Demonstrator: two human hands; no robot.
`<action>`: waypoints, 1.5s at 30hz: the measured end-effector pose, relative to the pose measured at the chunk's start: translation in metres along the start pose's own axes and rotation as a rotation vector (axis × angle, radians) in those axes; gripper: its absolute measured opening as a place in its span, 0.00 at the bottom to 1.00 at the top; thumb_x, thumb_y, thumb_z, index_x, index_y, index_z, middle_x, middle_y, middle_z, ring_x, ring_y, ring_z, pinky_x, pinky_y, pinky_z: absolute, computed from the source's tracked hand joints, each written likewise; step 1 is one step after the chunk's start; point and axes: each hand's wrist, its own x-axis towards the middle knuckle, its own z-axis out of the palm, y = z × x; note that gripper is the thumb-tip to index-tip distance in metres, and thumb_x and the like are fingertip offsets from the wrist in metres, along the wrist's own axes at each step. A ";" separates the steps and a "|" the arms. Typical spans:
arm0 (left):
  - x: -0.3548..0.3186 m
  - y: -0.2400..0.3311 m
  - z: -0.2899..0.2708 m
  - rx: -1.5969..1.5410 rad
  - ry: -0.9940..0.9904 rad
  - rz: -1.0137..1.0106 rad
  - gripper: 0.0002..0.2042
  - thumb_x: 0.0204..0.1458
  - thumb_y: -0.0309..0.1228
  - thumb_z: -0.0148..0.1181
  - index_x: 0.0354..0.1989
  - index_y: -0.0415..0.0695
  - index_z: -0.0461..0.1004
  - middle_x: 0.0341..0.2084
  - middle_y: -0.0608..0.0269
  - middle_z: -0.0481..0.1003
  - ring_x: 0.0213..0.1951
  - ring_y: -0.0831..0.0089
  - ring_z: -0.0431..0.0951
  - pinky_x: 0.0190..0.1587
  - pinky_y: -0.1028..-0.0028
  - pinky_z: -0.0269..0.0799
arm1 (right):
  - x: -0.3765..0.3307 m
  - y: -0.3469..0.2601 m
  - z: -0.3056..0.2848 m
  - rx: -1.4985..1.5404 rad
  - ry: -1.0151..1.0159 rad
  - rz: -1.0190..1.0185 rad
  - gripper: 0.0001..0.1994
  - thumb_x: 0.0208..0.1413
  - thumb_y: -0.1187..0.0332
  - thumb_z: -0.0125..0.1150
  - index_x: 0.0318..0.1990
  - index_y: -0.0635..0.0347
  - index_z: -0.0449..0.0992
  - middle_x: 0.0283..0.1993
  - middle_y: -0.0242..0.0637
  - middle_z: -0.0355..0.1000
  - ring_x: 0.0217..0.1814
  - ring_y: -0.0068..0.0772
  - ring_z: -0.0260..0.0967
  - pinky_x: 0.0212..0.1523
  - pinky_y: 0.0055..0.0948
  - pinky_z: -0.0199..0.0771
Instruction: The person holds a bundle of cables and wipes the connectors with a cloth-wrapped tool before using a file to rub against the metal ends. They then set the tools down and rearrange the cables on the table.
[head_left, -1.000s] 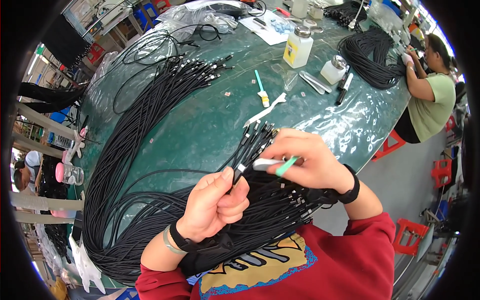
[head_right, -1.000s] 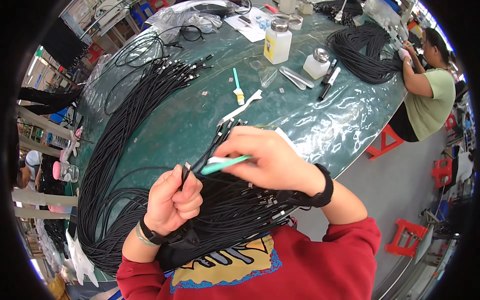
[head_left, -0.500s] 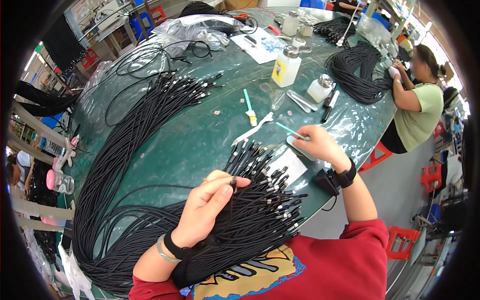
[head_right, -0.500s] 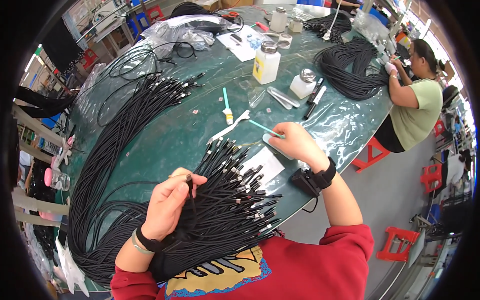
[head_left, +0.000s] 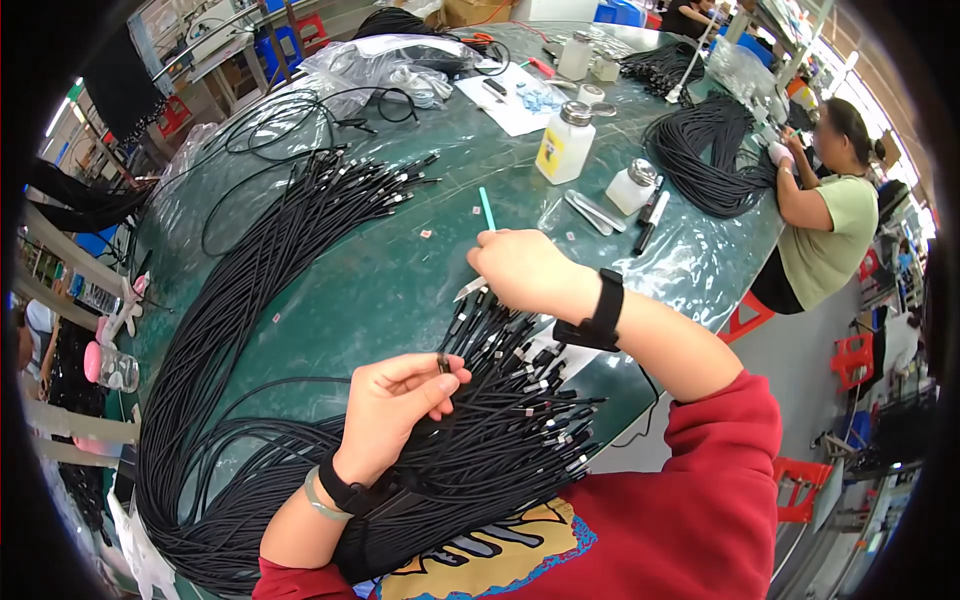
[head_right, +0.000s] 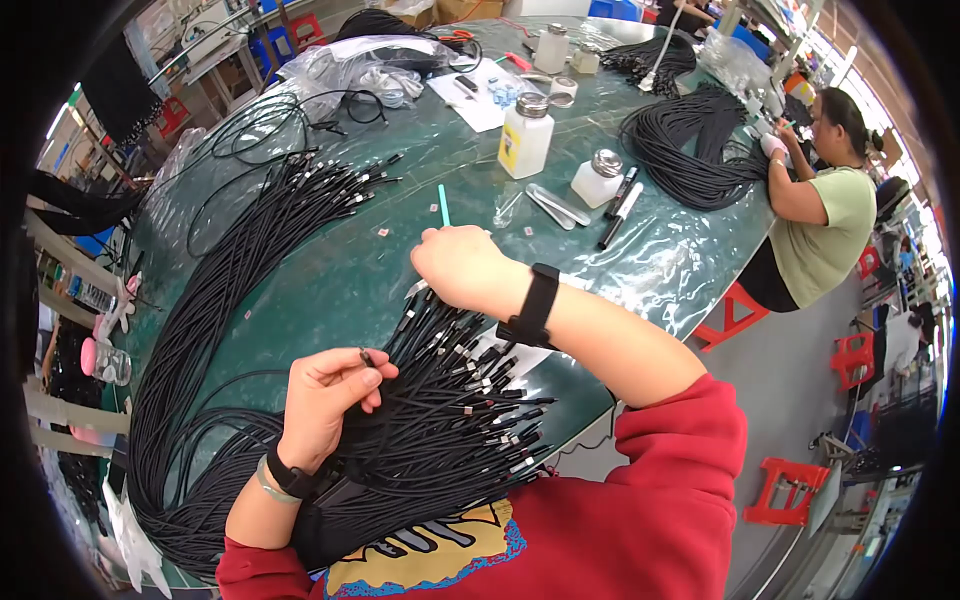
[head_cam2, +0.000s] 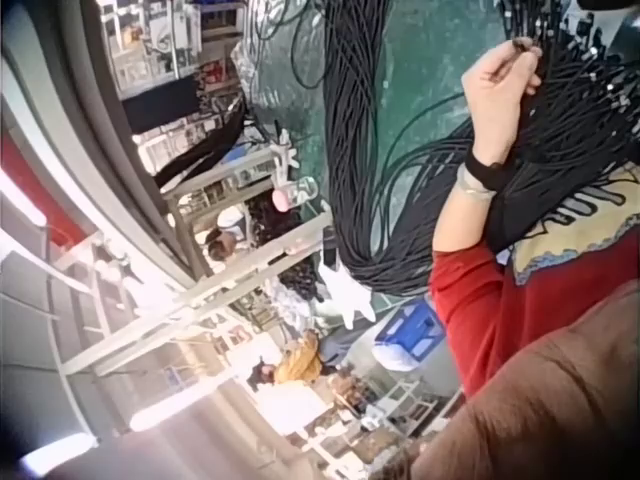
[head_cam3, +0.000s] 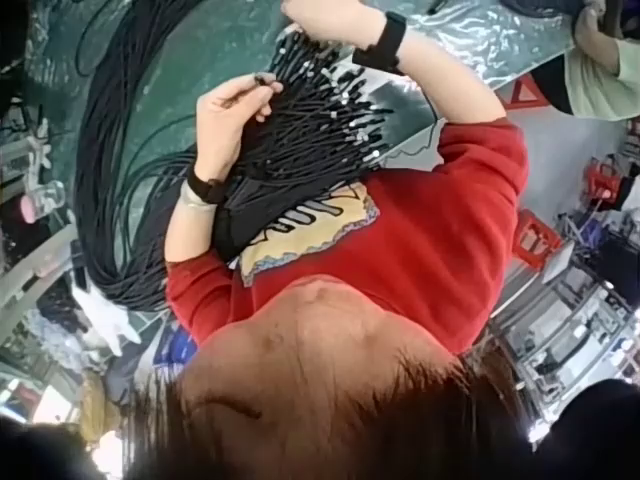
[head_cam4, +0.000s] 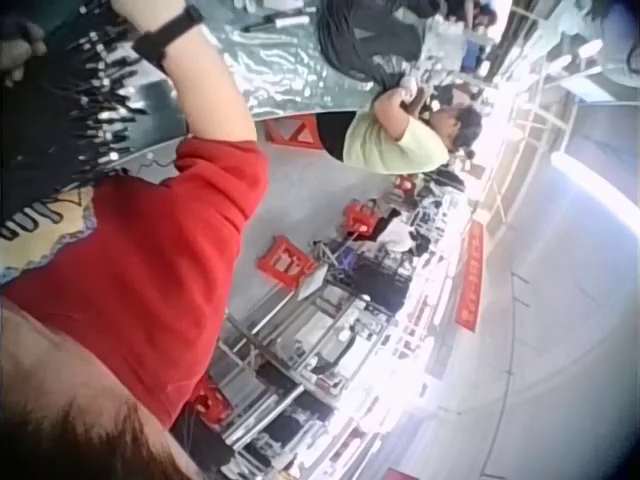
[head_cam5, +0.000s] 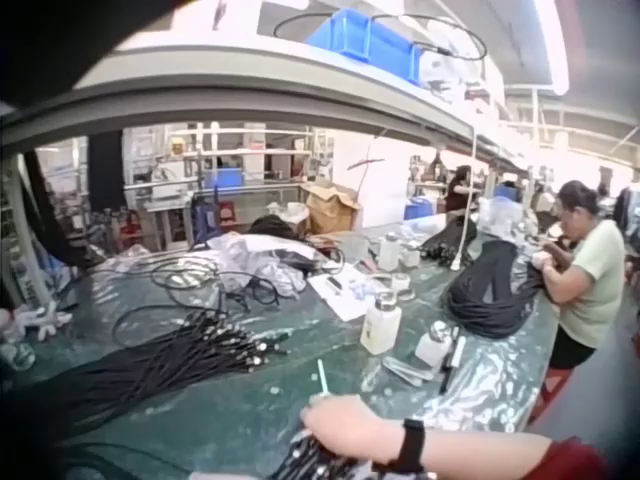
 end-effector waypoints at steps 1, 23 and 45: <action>0.000 -0.002 -0.002 0.010 0.041 0.014 0.04 0.44 0.22 0.54 0.27 0.34 0.72 0.25 0.57 0.73 0.19 0.83 0.67 0.21 0.85 0.62 | 0.005 -0.003 0.007 -0.035 -0.018 -0.050 0.04 0.37 0.73 0.51 0.24 0.62 0.68 0.28 0.43 0.67 0.31 0.43 0.67 0.30 0.36 0.67; -0.006 0.002 -0.007 -0.129 0.140 0.043 0.04 0.42 0.21 0.57 0.28 0.35 0.73 0.24 0.60 0.72 0.17 0.85 0.66 0.18 0.86 0.60 | 0.008 -0.003 0.013 0.234 0.110 -0.005 0.09 0.41 0.73 0.52 0.33 0.59 0.66 0.27 0.38 0.65 0.29 0.39 0.65 0.29 0.30 0.65; -0.007 -0.002 -0.009 -0.162 0.032 0.105 0.07 0.44 0.20 0.53 0.33 0.31 0.70 0.23 0.55 0.73 0.17 0.80 0.69 0.21 0.84 0.64 | -0.031 -0.092 -0.024 2.129 0.254 0.082 0.18 0.56 0.59 0.42 0.17 0.59 0.59 0.18 0.31 0.56 0.37 0.34 0.66 0.38 0.33 0.65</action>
